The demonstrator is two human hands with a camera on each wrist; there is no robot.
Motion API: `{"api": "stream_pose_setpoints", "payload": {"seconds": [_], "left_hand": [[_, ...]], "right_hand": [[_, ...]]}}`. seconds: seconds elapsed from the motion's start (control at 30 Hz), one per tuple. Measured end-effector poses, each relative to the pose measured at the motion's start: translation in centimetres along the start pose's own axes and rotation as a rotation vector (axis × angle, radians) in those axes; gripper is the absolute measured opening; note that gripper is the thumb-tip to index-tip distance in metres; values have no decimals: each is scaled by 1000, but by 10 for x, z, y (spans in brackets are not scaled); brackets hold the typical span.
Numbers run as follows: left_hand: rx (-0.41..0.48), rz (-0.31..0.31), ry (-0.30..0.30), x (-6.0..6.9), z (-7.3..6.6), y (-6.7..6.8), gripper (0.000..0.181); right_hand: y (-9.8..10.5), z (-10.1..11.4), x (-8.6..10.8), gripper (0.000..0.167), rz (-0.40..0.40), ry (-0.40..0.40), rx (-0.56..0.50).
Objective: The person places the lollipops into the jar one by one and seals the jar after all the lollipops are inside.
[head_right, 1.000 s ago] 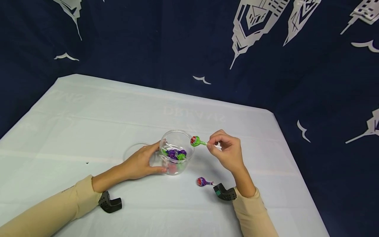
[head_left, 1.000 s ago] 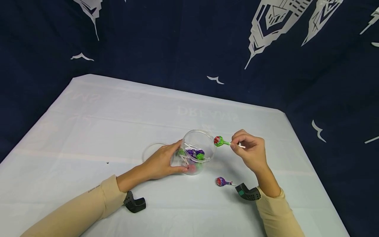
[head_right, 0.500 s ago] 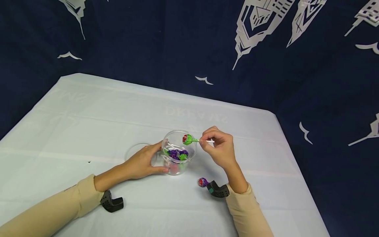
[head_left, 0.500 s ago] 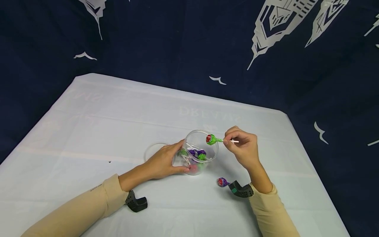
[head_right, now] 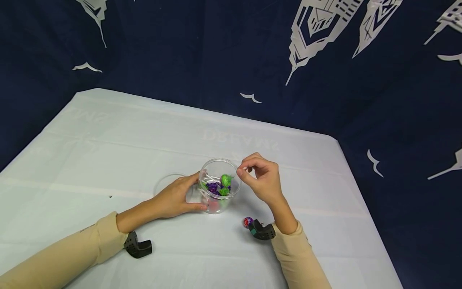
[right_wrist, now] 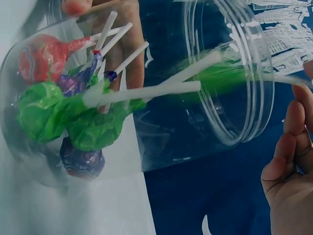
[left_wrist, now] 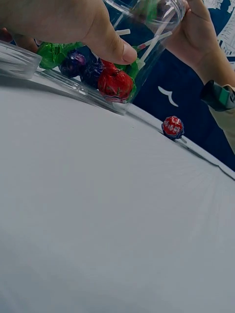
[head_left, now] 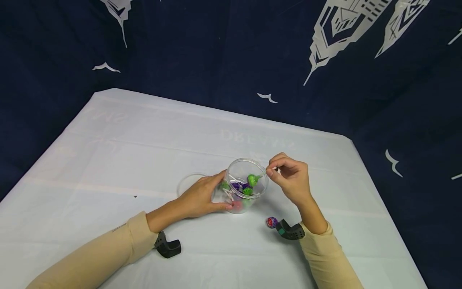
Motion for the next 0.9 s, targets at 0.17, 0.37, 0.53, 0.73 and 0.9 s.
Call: {"api": "stream_pose_setpoints", "payload": {"seconds": [0.17, 0.37, 0.53, 0.73, 0.9], "left_hand": [[-7, 5, 3, 0, -2, 0, 98], [-21, 6, 1, 0, -2, -1, 98], [-20, -4, -9, 0, -2, -1, 98], [-22, -3, -2, 0, -2, 0, 98], [-12, 0, 10, 1, -1, 0, 98]], "right_hand": [[3, -1, 2, 34, -8, -11, 8], [6, 0, 4, 25, -30, -39, 16], [6, 0, 6, 26, -32, -44, 38], [8, -3, 14, 16, -23, -60, 86], [11, -2, 21, 10, -28, -62, 89]]}}
Point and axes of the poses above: each hand's wrist, its own x-axis away from the middle knuckle, its own y-axis out of the back of the hand, z = x × y, the point moved 10 cm from there along -x, towards the middle knuckle, and after that the axes turned 11 degrees about z, right-handed, at the moved point
